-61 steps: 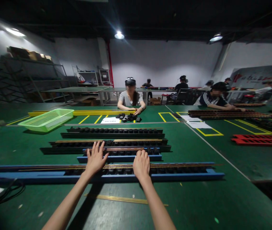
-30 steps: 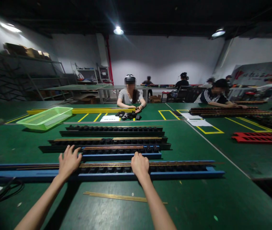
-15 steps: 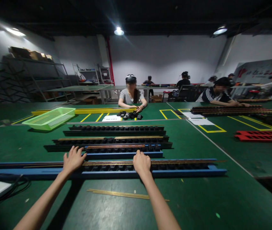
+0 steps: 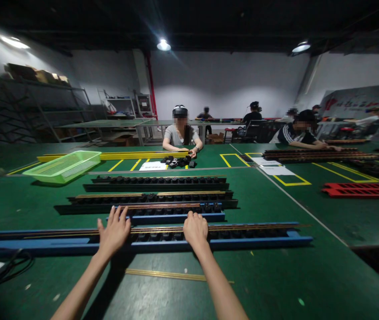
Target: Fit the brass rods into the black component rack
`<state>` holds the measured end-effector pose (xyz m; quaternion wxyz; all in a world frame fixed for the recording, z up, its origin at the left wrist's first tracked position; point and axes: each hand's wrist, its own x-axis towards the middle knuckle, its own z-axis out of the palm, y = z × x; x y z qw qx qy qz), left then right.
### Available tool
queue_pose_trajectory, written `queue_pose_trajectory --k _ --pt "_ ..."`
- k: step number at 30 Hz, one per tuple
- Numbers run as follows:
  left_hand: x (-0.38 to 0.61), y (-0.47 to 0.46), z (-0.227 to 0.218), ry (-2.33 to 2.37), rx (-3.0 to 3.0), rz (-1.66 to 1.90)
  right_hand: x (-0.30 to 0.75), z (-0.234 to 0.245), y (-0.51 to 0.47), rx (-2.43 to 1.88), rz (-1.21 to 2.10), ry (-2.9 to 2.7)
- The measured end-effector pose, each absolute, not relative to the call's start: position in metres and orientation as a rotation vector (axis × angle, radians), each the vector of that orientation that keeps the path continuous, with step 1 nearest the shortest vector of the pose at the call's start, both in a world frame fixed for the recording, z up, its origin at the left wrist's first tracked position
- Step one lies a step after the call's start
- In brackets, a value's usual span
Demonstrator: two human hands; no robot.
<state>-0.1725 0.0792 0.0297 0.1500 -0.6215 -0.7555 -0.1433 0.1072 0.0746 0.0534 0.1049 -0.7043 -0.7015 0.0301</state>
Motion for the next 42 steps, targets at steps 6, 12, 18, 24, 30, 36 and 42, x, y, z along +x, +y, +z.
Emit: queue_pose_trajectory --k 6,12,18,24,30,36,42 --pt "-0.158 0.069 0.037 -2.150 -1.809 -0.434 0.106 0.055 0.074 -2.073 0.093 -2.054" --pt "-0.125 0.054 0.030 -2.109 -1.849 -0.480 0.106 0.055 0.073 -2.075 0.084 -2.055" --pt "-0.124 0.054 0.034 -2.138 -1.833 -0.365 0.106 0.056 0.072 -2.064 0.088 -2.060" --pt "-0.101 0.052 0.049 -1.994 -1.835 -0.444 0.106 0.057 0.072 -2.070 0.080 -2.058" --pt "-0.068 0.050 0.037 -1.954 -1.950 -0.507 0.106 0.056 0.072 -2.074 0.063 -2.049" --pt "-0.069 0.051 0.028 -1.968 -1.933 -0.513 0.105 0.056 0.072 -2.070 0.061 -2.049" --pt "-0.063 0.049 0.038 -1.991 -1.975 -0.489 0.105 0.057 0.071 -2.058 0.059 -2.050"
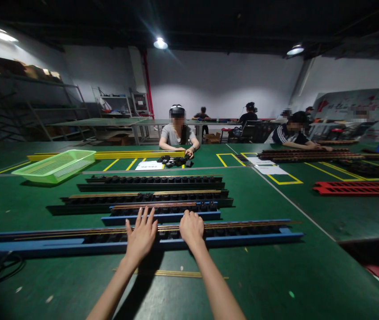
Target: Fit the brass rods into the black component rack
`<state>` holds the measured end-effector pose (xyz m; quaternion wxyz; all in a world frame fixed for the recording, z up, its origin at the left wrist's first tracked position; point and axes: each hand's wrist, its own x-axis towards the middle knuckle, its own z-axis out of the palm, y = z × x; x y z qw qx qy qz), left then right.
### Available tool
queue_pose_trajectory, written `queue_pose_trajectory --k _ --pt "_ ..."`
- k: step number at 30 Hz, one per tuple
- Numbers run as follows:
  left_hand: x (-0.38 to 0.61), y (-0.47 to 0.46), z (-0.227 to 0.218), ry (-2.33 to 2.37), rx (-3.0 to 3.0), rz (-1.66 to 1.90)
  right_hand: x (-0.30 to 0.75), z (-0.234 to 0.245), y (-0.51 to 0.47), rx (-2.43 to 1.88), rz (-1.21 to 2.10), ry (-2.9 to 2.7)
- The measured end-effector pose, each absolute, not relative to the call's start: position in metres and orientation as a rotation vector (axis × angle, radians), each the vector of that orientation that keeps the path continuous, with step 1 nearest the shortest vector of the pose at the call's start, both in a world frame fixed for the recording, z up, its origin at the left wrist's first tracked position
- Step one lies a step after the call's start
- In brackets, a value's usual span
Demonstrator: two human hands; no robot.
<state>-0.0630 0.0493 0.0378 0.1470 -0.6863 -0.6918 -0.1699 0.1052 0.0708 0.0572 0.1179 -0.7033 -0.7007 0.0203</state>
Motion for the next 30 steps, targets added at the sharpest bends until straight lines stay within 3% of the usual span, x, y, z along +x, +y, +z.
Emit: queue_pose_trajectory --k 30 --pt "-0.021 0.035 0.037 -1.889 -2.227 -0.579 0.105 0.058 0.070 -2.058 0.052 -2.067"
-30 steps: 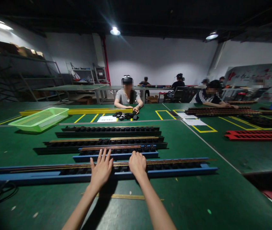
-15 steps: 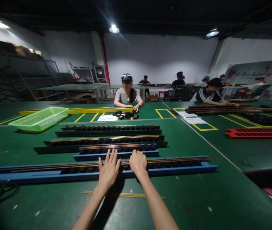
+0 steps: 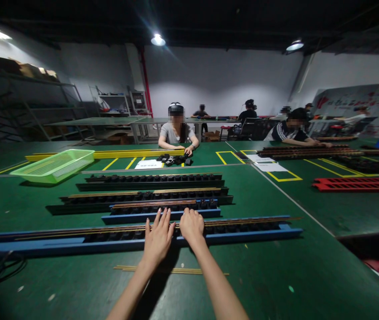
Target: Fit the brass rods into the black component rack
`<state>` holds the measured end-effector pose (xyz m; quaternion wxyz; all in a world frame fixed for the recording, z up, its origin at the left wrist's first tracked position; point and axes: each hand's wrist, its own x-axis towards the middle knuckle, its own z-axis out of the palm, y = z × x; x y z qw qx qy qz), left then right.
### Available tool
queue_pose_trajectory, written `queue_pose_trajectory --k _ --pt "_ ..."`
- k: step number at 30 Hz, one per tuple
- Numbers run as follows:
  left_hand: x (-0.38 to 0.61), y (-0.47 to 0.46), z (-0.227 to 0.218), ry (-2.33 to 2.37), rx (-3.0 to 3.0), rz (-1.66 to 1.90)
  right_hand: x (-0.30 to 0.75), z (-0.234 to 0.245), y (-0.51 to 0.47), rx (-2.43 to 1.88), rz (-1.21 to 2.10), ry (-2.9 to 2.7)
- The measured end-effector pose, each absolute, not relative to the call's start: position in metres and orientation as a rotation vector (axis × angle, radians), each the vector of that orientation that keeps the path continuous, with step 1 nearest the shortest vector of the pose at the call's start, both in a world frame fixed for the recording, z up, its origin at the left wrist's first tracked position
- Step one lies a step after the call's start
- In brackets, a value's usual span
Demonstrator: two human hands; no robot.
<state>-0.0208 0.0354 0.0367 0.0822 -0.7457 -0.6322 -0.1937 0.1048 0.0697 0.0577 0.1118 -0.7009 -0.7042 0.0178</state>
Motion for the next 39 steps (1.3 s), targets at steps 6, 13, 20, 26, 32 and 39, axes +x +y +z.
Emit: queue_pose_trajectory --k 6,13,20,26,32,39 --pt "-0.005 0.032 0.035 -1.801 -2.312 -0.709 0.106 0.058 0.069 -2.058 0.060 -2.080" --pt "-0.001 0.030 0.032 -1.798 -2.365 -0.751 0.106 0.058 0.068 -2.054 0.051 -2.074" --pt "-0.001 0.047 0.036 -1.712 -2.402 -0.778 0.107 0.057 0.070 -2.061 0.062 -2.087" --pt "-0.001 0.050 0.034 -1.660 -2.421 -0.811 0.107 0.056 0.071 -2.062 0.055 -2.090" --pt "0.001 0.046 0.032 -1.690 -2.369 -0.823 0.108 0.055 0.071 -2.047 0.045 -2.101" --pt "0.002 0.046 0.032 -1.709 -2.337 -0.810 0.110 0.057 0.065 -1.964 0.003 -2.153"
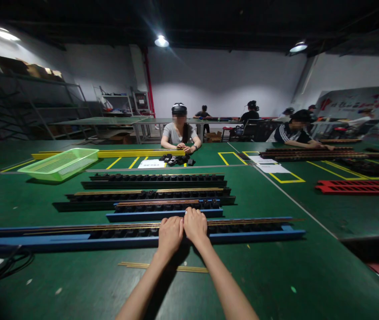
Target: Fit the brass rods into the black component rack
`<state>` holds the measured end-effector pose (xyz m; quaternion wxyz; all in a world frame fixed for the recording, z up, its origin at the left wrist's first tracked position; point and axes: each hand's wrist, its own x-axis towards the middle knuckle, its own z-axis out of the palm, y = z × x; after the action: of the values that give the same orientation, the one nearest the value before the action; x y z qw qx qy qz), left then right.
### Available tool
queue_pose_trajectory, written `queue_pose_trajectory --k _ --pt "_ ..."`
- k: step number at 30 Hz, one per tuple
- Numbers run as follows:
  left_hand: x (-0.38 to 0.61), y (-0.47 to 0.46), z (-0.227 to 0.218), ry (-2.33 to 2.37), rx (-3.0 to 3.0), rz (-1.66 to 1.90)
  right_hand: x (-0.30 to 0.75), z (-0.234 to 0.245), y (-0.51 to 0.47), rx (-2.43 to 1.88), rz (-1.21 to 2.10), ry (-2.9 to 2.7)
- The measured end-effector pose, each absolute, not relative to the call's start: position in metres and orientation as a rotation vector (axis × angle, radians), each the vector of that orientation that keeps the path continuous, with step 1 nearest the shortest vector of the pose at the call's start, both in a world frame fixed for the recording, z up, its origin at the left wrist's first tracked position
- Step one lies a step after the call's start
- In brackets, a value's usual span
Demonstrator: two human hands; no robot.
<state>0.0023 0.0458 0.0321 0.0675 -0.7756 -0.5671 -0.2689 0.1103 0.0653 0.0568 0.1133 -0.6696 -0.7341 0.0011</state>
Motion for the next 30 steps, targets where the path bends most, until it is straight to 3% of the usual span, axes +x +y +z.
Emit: queue_pose_trajectory --k 30 --pt "0.007 0.046 0.025 -1.702 -2.206 -0.994 0.175 0.057 0.072 -1.996 0.062 -2.009"
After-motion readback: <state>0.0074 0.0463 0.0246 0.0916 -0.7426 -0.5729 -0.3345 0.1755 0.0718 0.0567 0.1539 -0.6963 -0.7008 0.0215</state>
